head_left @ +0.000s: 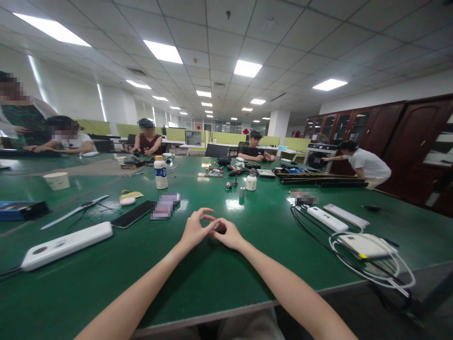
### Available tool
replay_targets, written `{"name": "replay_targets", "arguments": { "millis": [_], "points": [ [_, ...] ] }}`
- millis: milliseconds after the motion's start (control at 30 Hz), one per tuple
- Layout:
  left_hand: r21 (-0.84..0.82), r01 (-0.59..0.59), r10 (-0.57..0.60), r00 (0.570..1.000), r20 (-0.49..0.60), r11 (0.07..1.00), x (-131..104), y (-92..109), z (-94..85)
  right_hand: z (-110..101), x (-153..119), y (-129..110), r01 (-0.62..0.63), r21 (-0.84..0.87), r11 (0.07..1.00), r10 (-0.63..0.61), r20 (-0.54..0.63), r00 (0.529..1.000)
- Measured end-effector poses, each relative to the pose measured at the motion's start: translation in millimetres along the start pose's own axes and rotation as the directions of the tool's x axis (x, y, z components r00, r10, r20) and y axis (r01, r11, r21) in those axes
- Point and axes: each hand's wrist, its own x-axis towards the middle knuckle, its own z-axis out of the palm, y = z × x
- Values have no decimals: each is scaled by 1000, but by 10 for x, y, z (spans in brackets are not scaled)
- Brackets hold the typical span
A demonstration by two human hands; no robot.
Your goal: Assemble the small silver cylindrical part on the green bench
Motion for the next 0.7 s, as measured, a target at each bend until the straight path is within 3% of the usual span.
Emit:
{"name": "replay_targets", "arguments": {
  "millis": [133, 300, 500, 600, 700],
  "points": [
    [2, 5, -4, 1000, -24, 1000, 13, 48, -14, 16, 1, 12, -4, 28, 1000, 4, -1, 1000],
    [28, 40, -33, 980, -195, 999, 66, -26, -101, 9, -5, -19, 11, -3, 1000, -11, -33, 999],
    [297, 110, -146, 984, 99, 948, 36, -401, -137, -21, -18, -72, -29, -80, 996, 21, -96, 995],
    [318, 110, -157, 980, 126, 942, 22, -509, -111, -25, -21, -76, -33, -83, 996, 26, -93, 995],
    [295, 79, -107, 991, 81, 952, 28, -491, -102, -26, -21, -63, -35, -73, 997, 29, -81, 996]
  ]
}}
